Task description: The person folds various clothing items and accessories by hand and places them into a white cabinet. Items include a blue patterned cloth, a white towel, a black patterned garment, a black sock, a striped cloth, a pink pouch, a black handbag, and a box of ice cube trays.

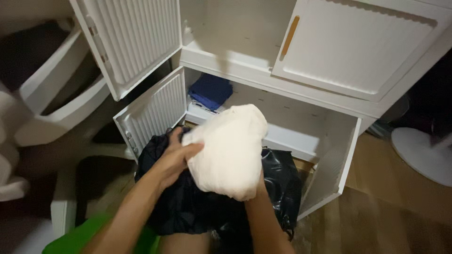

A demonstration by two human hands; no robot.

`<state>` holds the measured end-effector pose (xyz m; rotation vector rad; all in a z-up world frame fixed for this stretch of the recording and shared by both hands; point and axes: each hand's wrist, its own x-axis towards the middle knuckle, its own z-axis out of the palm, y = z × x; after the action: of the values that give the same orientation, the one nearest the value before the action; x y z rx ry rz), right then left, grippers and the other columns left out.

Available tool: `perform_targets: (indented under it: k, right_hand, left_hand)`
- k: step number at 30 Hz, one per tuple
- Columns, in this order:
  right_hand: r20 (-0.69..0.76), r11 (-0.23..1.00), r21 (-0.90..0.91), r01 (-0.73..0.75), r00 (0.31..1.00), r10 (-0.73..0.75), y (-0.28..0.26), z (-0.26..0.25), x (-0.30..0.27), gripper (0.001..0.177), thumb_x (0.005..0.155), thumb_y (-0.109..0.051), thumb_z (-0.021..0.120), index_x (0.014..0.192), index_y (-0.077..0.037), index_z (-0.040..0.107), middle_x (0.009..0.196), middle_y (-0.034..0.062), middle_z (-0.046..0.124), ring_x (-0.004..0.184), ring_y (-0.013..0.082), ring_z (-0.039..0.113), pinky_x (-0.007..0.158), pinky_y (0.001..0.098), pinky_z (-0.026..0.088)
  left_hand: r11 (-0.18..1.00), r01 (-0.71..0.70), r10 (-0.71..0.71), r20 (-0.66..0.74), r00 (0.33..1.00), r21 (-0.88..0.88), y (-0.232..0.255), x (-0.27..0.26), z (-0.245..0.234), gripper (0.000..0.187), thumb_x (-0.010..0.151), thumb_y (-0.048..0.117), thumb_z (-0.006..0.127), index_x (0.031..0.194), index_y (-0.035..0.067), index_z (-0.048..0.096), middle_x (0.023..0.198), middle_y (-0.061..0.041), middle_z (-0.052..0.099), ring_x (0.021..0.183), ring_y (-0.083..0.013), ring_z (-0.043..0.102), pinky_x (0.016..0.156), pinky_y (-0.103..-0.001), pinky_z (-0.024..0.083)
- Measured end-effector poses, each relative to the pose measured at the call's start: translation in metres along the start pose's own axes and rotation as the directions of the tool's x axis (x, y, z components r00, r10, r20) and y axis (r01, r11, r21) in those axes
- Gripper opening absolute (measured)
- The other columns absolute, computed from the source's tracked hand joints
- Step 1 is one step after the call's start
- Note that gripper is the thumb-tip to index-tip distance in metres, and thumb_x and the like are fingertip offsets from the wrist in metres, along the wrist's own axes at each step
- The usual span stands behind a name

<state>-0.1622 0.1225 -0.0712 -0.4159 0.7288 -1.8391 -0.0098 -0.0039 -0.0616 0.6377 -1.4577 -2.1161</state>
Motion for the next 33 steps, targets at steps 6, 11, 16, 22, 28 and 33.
perform_targets:
  k: [6,11,16,22,28,33]
  right_hand:
    - [0.024,0.999,-0.052,-0.013,1.0,0.015,0.026,0.008,0.005,0.072,0.096,-0.057,0.037,0.146,-0.007,0.049,0.142,0.018,0.062,0.124,0.034,0.064,0.102,0.0491,0.053]
    - [-0.049,0.999,-0.003,0.035,0.998,-0.035,0.012,-0.01,0.003,0.071,0.096,-0.055,0.037,0.146,-0.006,0.05,0.142,0.0182,0.062,0.125,0.0339,0.064,0.103,0.0493,0.052]
    - [-0.158,0.996,0.038,0.085,0.984,-0.078,-0.021,-0.017,-0.011,0.07,0.097,-0.054,0.037,0.145,-0.006,0.051,0.143,0.0183,0.062,0.126,0.0339,0.063,0.105,0.0495,0.051]
    - [-0.135,0.997,0.071,0.036,0.991,-0.026,-0.019,-0.015,0.005,0.076,0.095,-0.062,0.038,0.142,-0.005,0.053,0.138,0.0198,0.063,0.122,0.0347,0.063,0.102,0.0485,0.051]
    - [-0.043,0.991,-0.042,-0.13,0.991,0.128,0.013,-0.048,0.044,0.068,0.098,-0.056,0.042,0.139,-0.003,0.055,0.134,0.0184,0.065,0.121,0.0324,0.065,0.102,0.0446,0.052]
    - [-0.373,0.84,-0.538,0.069,0.874,-0.311,0.016,-0.068,0.05,0.062,0.1,-0.05,0.046,0.137,-0.001,0.058,0.13,0.0171,0.067,0.12,0.0305,0.065,0.102,0.0413,0.053]
  left_hand:
    - [0.804,0.41,-0.238,0.399,0.885,-0.43,-0.021,0.006,0.017,0.081,0.088,0.065,0.05,0.145,0.008,0.053,0.137,-0.016,0.066,0.12,-0.0286,0.066,0.099,-0.047,0.053]
    - [0.897,0.226,-0.111,0.302,0.947,-0.38,-0.022,0.004,0.015,0.064,0.092,0.043,0.065,0.144,0.009,0.052,0.135,-0.015,0.067,0.117,-0.0284,0.068,0.099,-0.045,0.057]
    - [0.971,0.141,-0.134,0.052,0.99,-0.191,-0.001,0.013,0.015,0.064,0.088,0.033,0.072,0.142,0.005,0.055,0.124,-0.015,0.072,0.104,-0.0266,0.074,0.088,-0.043,0.061]
    - [0.989,0.143,-0.148,0.128,0.981,0.041,-0.006,0.034,0.019,0.061,0.088,0.027,0.073,0.142,0.005,0.053,0.125,-0.016,0.072,0.106,-0.0271,0.073,0.089,-0.042,0.061]
    - [0.927,0.297,-0.244,0.235,0.941,-0.23,-0.04,0.048,0.013,0.06,0.092,0.029,0.068,0.145,0.006,0.053,0.13,-0.014,0.071,0.112,-0.0251,0.072,0.095,-0.04,0.058]
    - [0.952,0.221,-0.192,0.146,0.97,-0.212,-0.029,0.037,-0.011,0.061,0.09,0.033,0.068,0.143,0.006,0.055,0.124,-0.015,0.072,0.107,-0.0283,0.072,0.091,-0.043,0.059]
